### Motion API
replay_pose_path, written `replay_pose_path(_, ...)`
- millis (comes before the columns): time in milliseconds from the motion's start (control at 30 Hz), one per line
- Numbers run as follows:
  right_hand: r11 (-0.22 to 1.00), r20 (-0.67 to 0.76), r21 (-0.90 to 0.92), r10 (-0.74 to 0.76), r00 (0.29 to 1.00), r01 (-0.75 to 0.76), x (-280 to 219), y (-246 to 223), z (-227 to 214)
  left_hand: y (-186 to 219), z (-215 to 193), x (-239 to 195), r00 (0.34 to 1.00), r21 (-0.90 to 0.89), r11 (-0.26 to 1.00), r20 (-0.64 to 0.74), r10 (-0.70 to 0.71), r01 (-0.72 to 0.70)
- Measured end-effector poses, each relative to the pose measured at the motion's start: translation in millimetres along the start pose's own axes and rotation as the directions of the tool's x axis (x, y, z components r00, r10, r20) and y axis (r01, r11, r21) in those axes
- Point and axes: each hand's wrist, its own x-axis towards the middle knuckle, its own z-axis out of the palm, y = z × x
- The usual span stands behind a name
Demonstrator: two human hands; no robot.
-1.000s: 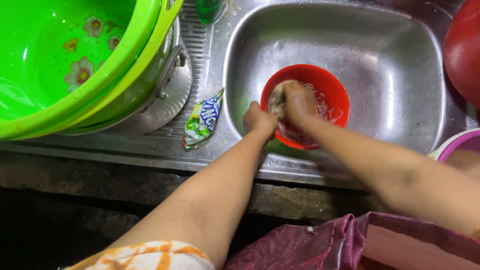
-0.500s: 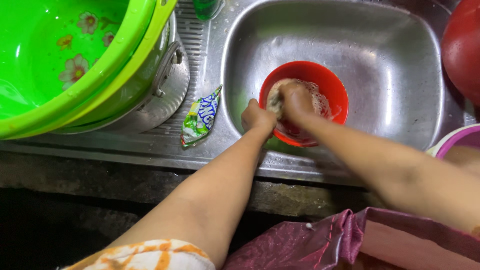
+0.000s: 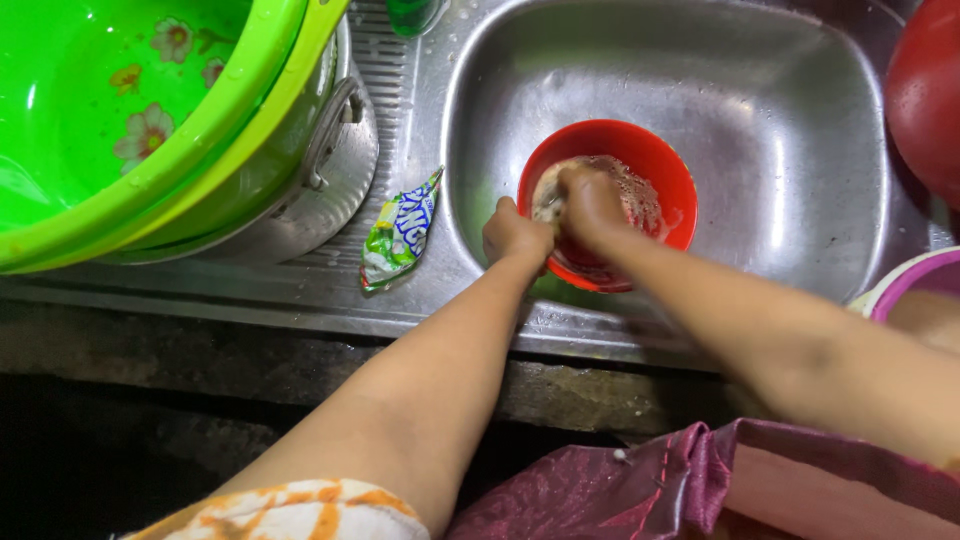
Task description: The person stirs a yellow liquid in a pot on a gas stove, then washes a knife and several plastic bowls in a sink using a sponge and running water. The person scrubs the inside and outside of each bowl and rinses them under the tap.
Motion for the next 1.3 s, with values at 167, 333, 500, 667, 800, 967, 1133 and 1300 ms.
replay_pose_path(167,0.987,-0.005,-0.145,0.071,0.997,-0.071,-9.1,35.9,-32.9,9.7,-9.4,-12.3,0.999,-0.007,0.999,0.015,-0.034,0.034)
replay_pose_path(333,0.994,0.122,0.046,0.098,0.988,-0.104,-45.2,7.3,-11.4,5.4,-2.8,-8.0,0.998,-0.008,0.999,-0.056,0.035,-0.035)
replay_pose_path(500,0.999,-0.048,0.032,-0.030,0.998,0.032,-4.2,-4.8,4.4,1.7,-3.1,-5.7,0.999,-0.004,0.999,-0.022,0.038,-0.038)
replay_pose_path(667,0.988,-0.004,-0.132,0.086,0.996,-0.086,-8.2,32.2,-29.9,6.2,-4.3,-10.3,1.000,-0.037,0.999,-0.013,-0.027,0.026)
replay_pose_path(800,0.965,0.115,-0.234,0.147,0.982,-0.117,-42.9,13.0,-25.1,7.6,-5.3,-16.2,1.000,-0.035,0.999,-0.023,-0.014,0.013)
replay_pose_path(967,0.986,0.052,0.120,0.106,0.993,-0.111,-25.8,-14.7,7.4,7.7,-7.9,-19.0,1.000,-0.032,0.999,0.006,-0.009,0.009)
replay_pose_path(1133,0.992,-0.024,-0.124,0.018,1.000,-0.021,2.8,29.9,-14.0,4.4,-4.2,-11.8,1.000,-0.033,0.999,0.000,-0.008,0.008)
replay_pose_path(1300,0.932,0.207,-0.340,0.205,0.957,-0.126,-25.5,37.1,-27.2,-5.9,1.0,-3.5,0.999,-0.067,0.997,-0.004,0.043,-0.043)
